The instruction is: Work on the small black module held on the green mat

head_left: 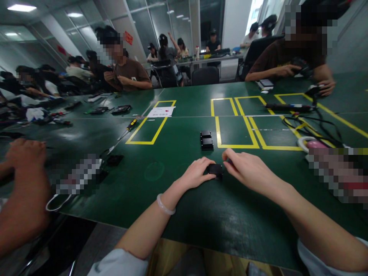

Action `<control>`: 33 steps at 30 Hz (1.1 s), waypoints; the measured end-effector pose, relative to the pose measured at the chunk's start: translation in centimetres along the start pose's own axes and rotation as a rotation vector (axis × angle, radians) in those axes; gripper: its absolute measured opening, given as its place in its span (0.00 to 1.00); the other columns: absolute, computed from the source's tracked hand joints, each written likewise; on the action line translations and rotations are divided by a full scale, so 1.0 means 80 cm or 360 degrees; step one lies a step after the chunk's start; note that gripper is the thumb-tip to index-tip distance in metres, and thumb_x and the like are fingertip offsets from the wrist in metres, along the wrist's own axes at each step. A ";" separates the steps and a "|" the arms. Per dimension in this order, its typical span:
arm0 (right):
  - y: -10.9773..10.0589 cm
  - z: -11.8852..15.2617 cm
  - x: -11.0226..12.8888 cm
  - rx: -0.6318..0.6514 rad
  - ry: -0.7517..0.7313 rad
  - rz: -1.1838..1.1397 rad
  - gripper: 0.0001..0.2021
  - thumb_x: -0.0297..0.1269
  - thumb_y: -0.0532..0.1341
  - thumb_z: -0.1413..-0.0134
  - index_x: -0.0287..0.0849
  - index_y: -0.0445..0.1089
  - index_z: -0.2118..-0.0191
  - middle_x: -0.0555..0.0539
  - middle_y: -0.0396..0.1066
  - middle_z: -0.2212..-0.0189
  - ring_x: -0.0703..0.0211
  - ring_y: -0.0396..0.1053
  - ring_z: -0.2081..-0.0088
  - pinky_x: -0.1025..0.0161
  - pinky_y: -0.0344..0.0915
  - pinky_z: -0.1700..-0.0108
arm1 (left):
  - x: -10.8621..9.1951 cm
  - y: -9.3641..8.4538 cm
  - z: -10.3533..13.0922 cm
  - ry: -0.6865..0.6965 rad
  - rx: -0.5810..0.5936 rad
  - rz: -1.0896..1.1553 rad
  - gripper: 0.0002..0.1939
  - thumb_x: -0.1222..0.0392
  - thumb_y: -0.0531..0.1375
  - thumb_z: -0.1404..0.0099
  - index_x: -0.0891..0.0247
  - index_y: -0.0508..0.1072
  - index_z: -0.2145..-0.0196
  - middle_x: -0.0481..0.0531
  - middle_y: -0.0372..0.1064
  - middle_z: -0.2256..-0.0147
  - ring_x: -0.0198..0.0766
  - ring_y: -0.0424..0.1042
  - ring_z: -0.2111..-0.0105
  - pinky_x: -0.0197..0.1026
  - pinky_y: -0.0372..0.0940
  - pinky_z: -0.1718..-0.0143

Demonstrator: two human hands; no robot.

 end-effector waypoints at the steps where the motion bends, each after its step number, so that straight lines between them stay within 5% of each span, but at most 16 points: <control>1: 0.000 0.000 0.001 -0.0007 -0.0007 0.0005 0.06 0.37 0.48 0.35 0.43 0.60 0.59 0.49 0.71 0.72 0.57 0.68 0.72 0.63 0.54 0.70 | 0.000 0.000 0.000 0.0001 0.0001 -0.0003 0.18 0.51 0.61 0.35 0.59 0.66 0.50 0.54 0.66 0.53 0.46 0.67 0.53 0.46 0.62 0.51; 6: 0.001 -0.002 0.002 0.0008 -0.0002 0.0054 0.10 0.42 0.48 0.34 0.43 0.61 0.62 0.49 0.71 0.73 0.56 0.68 0.73 0.63 0.53 0.71 | -0.001 -0.001 0.000 0.0000 0.0025 -0.0026 0.19 0.50 0.60 0.34 0.59 0.66 0.50 0.54 0.66 0.53 0.46 0.67 0.53 0.47 0.63 0.51; 13: -0.002 -0.001 0.003 -0.0039 -0.0022 0.0006 0.07 0.36 0.48 0.35 0.43 0.61 0.58 0.48 0.72 0.70 0.57 0.70 0.71 0.63 0.54 0.70 | -0.001 -0.002 0.000 0.0004 0.0024 -0.0023 0.19 0.50 0.60 0.34 0.58 0.66 0.49 0.54 0.66 0.52 0.46 0.67 0.53 0.47 0.63 0.51; 18: -0.002 -0.002 0.001 0.0006 0.0016 0.0064 0.11 0.43 0.48 0.34 0.43 0.62 0.61 0.48 0.72 0.73 0.55 0.69 0.71 0.62 0.53 0.70 | -0.001 -0.002 0.000 0.0005 0.0032 -0.0028 0.18 0.50 0.60 0.34 0.58 0.66 0.49 0.54 0.66 0.52 0.46 0.67 0.53 0.47 0.63 0.51; 33: -0.001 -0.002 -0.003 0.0006 0.0000 0.0025 0.08 0.38 0.48 0.35 0.43 0.61 0.59 0.47 0.73 0.70 0.56 0.70 0.69 0.63 0.53 0.69 | -0.004 -0.002 0.000 0.0024 0.0023 -0.0045 0.18 0.50 0.60 0.34 0.59 0.65 0.49 0.54 0.66 0.52 0.46 0.67 0.53 0.47 0.63 0.51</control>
Point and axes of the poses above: each hand's wrist, its own z-axis away from the middle knuckle, its own y-axis out of the palm, x = y × z, the point moved 5 cm from there along -z, towards the middle knuckle
